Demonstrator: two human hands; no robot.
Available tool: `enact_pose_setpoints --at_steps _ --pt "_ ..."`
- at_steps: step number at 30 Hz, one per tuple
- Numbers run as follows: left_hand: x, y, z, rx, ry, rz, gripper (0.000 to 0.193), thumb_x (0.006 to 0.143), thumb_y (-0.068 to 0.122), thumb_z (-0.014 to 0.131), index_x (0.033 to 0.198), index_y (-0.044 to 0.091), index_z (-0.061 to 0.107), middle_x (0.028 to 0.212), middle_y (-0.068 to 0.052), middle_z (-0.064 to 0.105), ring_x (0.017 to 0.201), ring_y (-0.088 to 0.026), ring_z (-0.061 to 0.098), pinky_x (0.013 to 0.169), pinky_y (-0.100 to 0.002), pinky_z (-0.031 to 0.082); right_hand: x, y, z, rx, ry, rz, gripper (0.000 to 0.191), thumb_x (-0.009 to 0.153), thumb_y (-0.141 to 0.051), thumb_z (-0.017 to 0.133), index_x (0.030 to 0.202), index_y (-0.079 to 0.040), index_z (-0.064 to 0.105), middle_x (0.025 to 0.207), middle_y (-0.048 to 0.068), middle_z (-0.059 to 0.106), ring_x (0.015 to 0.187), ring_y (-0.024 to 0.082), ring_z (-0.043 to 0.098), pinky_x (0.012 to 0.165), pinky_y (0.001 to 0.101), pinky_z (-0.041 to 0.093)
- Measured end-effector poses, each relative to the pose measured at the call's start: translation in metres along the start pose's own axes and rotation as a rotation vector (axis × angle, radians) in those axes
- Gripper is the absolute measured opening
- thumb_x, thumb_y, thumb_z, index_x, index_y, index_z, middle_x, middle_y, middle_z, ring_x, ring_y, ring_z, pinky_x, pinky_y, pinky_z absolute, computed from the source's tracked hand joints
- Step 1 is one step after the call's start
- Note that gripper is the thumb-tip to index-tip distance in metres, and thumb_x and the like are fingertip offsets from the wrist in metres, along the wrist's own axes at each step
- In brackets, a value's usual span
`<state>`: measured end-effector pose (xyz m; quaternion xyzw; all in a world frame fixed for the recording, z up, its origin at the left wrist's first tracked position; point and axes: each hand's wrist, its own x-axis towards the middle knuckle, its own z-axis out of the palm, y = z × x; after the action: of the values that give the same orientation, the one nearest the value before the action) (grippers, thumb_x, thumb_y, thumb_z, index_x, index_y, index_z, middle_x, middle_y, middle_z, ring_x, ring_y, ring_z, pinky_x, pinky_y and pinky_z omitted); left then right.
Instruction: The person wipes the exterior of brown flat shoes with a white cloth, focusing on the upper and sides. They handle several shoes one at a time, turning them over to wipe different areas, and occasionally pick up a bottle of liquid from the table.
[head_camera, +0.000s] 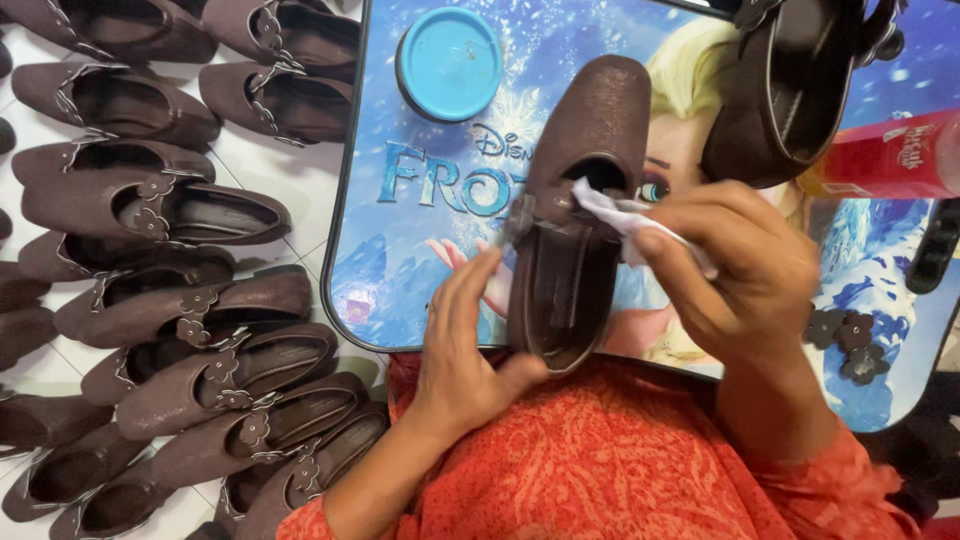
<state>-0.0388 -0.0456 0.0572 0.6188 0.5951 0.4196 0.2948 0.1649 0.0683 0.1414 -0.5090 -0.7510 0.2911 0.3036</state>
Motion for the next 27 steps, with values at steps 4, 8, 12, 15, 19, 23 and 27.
enact_pose_setpoints --at_steps 4,8,12,15,19,23,27 --pt "-0.015 -0.001 0.013 0.249 0.002 0.091 0.132 0.063 0.082 0.074 0.148 -0.011 0.036 0.152 -0.024 0.046 0.147 -0.041 0.039 0.123 -0.063 0.020 -0.004 -0.019 0.000 -0.265 -0.206 -0.345 0.024 0.082 -0.003 0.078 0.106 -0.006 0.075 0.094 0.007 0.071 0.083 0.024 0.062 0.074 0.0359 0.048" --pt "-0.015 -0.009 0.029 0.382 -0.033 0.046 0.125 0.068 0.073 0.080 0.150 -0.009 0.034 0.153 -0.021 0.047 0.150 -0.042 0.036 0.121 -0.068 0.015 -0.002 -0.007 0.046 -0.619 -0.217 -0.446 0.026 0.080 -0.005 0.072 0.106 -0.005 0.073 0.093 0.007 0.069 0.080 0.026 0.064 0.070 0.0369 0.051" --pt "-0.015 -0.014 0.032 0.413 -0.065 0.084 0.124 0.072 0.066 0.083 0.155 -0.009 0.030 0.158 -0.020 0.045 0.152 -0.043 0.033 0.123 -0.067 0.014 -0.009 0.004 0.054 -0.829 -0.396 -0.414 0.021 0.077 -0.006 0.068 0.097 -0.005 0.073 0.090 0.007 0.068 0.073 0.022 0.065 0.057 0.0344 0.050" --pt "-0.016 -0.016 0.028 0.390 -0.076 0.088 0.125 0.071 0.066 0.083 0.155 -0.010 0.029 0.157 -0.021 0.046 0.152 -0.044 0.033 0.122 -0.068 0.013 -0.017 0.001 0.040 -0.752 -0.560 -0.540 0.040 0.076 -0.007 0.067 0.115 -0.003 0.074 0.100 0.006 0.069 0.064 0.016 0.062 0.050 0.0314 0.049" --pt "-0.016 -0.016 0.028 0.363 -0.065 0.084 0.127 0.070 0.066 0.083 0.155 -0.011 0.028 0.154 -0.017 0.050 0.153 -0.045 0.032 0.122 -0.069 0.013 -0.010 0.003 0.024 -0.324 -0.897 -0.600 0.012 0.065 -0.010 0.067 0.075 -0.004 0.071 0.102 0.009 0.072 0.068 0.026 0.068 0.059 0.0414 0.054" --pt "-0.016 -0.013 0.024 0.352 -0.065 0.122 0.120 0.071 0.062 0.084 0.153 -0.010 0.032 0.153 -0.020 0.051 0.152 -0.043 0.035 0.121 -0.070 0.016 0.003 0.006 0.012 -0.227 -0.942 -0.574 0.015 0.067 -0.009 0.067 0.079 -0.005 0.074 0.098 0.006 0.074 0.081 0.028 0.072 0.065 0.0407 0.055" --pt "-0.014 -0.006 0.009 0.250 -0.002 0.181 0.107 0.074 0.044 0.089 0.153 -0.005 0.037 0.155 -0.018 0.051 0.148 -0.039 0.044 0.123 -0.067 0.023 -0.003 -0.014 -0.005 -0.288 -0.513 -0.514 0.022 0.076 0.000 0.060 0.091 -0.003 0.075 0.101 0.012 0.074 0.084 0.031 0.070 0.073 0.0382 0.054"
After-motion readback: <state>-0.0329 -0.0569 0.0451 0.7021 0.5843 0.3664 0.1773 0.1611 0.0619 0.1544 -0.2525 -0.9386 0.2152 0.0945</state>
